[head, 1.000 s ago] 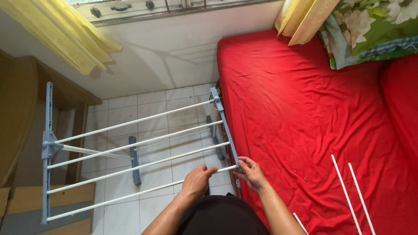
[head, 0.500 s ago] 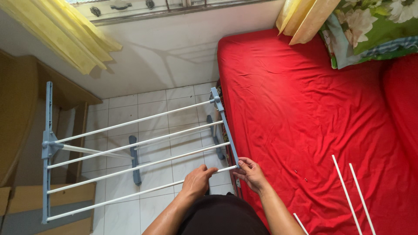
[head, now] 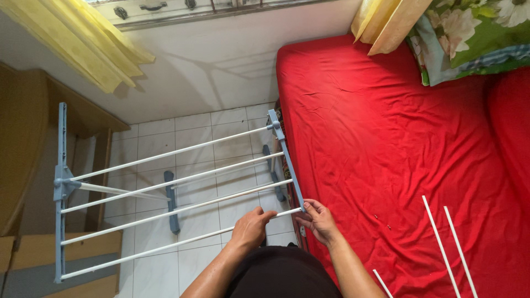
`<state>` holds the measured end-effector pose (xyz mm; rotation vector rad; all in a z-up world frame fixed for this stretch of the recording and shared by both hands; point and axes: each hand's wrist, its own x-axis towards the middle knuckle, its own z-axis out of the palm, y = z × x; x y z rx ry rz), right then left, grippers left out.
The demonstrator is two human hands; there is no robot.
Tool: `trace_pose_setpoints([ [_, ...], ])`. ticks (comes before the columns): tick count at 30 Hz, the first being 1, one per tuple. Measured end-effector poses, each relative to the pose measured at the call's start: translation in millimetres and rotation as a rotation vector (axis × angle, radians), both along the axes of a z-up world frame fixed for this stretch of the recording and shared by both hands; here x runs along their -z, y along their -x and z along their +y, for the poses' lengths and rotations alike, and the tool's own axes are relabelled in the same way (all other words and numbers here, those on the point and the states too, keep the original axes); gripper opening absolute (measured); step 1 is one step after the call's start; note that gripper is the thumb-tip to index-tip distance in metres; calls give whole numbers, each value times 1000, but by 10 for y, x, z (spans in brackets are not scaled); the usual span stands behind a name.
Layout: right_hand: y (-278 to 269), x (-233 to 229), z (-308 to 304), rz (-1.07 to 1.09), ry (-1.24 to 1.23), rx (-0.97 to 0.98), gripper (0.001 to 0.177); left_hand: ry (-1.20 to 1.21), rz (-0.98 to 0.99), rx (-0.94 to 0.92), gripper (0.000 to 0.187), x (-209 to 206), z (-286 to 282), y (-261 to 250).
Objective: The person assembles a clothes drying rack by inserting white plastic rods into the frame and securing them with a screwdriver. The person repeatedly inserts rods and tightens screws to hold them in place.
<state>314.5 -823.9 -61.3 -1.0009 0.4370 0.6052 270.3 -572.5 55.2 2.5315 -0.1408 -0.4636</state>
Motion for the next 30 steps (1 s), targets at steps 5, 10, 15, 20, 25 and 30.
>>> trace_pose_setpoints([
  [5,15,7,23,-3,22,19,23,-11,12,6,41,-12,-5,12],
  [10,43,-79,26,-25,39,9,23,4,-4,-17,42,-26,-16,37],
  [15,71,-123,40,-24,29,32,23,25,-59,-18,37,-1,-12,60],
  [20,58,-50,52,-30,-4,54,21,21,-97,-13,36,107,-30,56],
  [25,52,-47,49,-12,29,49,20,37,-147,34,39,232,-21,17],
  [30,65,-145,74,-49,104,8,18,47,-131,63,37,205,3,16],
])
